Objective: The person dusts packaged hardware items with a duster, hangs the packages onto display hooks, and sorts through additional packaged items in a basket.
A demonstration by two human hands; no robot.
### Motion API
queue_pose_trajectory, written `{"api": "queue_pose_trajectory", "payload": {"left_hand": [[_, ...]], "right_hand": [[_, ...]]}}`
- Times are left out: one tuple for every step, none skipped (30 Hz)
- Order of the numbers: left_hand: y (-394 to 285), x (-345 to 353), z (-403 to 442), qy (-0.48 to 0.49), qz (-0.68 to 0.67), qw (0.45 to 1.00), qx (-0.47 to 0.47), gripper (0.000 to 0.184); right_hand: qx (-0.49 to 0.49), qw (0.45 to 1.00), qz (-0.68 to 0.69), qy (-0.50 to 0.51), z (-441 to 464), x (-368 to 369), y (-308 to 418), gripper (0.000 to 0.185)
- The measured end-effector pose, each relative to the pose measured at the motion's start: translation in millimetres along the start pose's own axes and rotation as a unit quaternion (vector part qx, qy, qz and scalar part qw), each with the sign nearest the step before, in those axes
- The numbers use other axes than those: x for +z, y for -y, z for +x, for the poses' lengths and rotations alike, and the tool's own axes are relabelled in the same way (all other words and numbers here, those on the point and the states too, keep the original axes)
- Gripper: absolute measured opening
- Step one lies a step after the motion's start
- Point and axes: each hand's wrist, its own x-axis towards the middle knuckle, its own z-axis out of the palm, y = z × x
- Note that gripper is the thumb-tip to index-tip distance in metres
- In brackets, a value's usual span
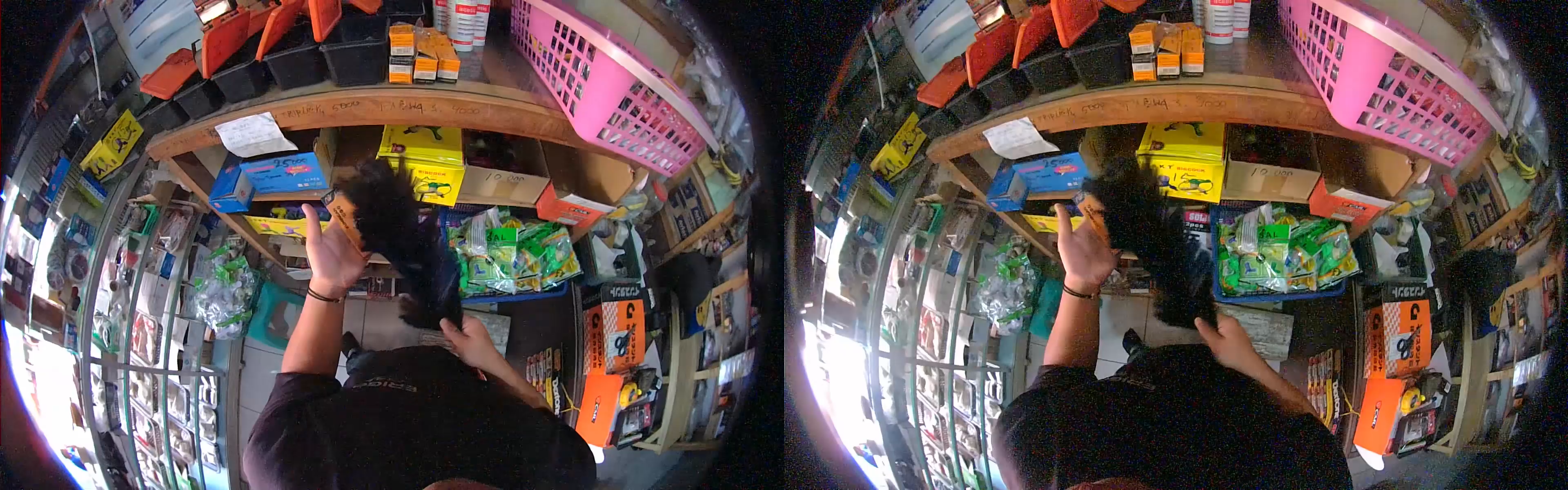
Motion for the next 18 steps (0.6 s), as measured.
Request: {"api": "queue_pose_trajectory", "payload": {"left_hand": [[2,-6,4,0.001,-0.001,1.000,0.002,0.075],[3,-10,7,0.094,0.086,0.992,-0.004,0.077],[5,-14,8,0.185,0.174,0.967,-0.011,0.078],[9,-6,3,0.172,0.182,0.968,-0.011,0.076],[17,13,-1,0.124,0.184,0.975,0.018,0.072],[14,10,0,0.069,0.143,0.987,0.030,0.071],[10,5,1,0.012,0.101,0.994,0.040,0.070],[8,2,1,0.047,0.108,0.993,0.021,0.069],[9,-3,0,0.045,0.106,0.993,0.025,0.069],[12,-6,0,0.066,0.163,0.984,0.029,0.069],[16,-2,-1,0.087,0.221,0.971,0.031,0.069],[19,-1,-4,0.095,0.225,0.969,0.046,0.070],[19,10,-8,0.137,0.214,0.967,0.025,0.068],[12,3,-6,0.072,0.152,0.985,0.039,0.074],[7,-4,-3,0.007,0.088,0.995,0.052,0.080],[12,6,-8,0.020,0.135,0.989,0.053,0.080],[10,-1,-7,0.021,0.135,0.989,0.054,0.080],[7,-13,-4,0.055,0.193,0.979,0.035,0.080]], "right_hand": [[-0.001,1.000,-0.002,0.001,0,-4,2,0.036],[-0.074,0.993,-0.091,0.034,0,-8,5,0.035],[-0.147,0.971,-0.177,0.067,0,-11,7,0.034],[-0.213,0.969,-0.124,0.013,1,-14,10,0.036],[-0.218,0.968,-0.127,0.018,6,-15,1,0.036],[-0.088,0.989,-0.120,-0.016,13,-15,-16,0.038],[0.046,0.992,-0.111,-0.050,16,-15,-18,0.039],[-0.016,0.994,-0.104,-0.041,12,-16,-12,0.043],[-0.016,0.994,-0.106,-0.036,13,-14,-13,0.043],[-0.130,0.985,-0.109,-0.002,15,-12,-16,0.043],[-0.243,0.964,-0.108,0.032,17,-11,-19,0.042],[-0.136,0.976,-0.154,0.067,19,-18,-24,0.040],[-0.139,0.976,-0.155,0.069,19,-19,-19,0.040],[-0.088,0.990,-0.103,0.043,17,-20,-12,0.038],[-0.037,0.998,-0.051,0.018,15,-21,-2,0.037],[-0.059,0.993,-0.103,0.016,12,-21,9,0.036],[-0.060,0.993,-0.103,0.016,14,-18,6,0.036],[-0.182,0.977,-0.103,0.031,18,-14,-1,0.036]]}}
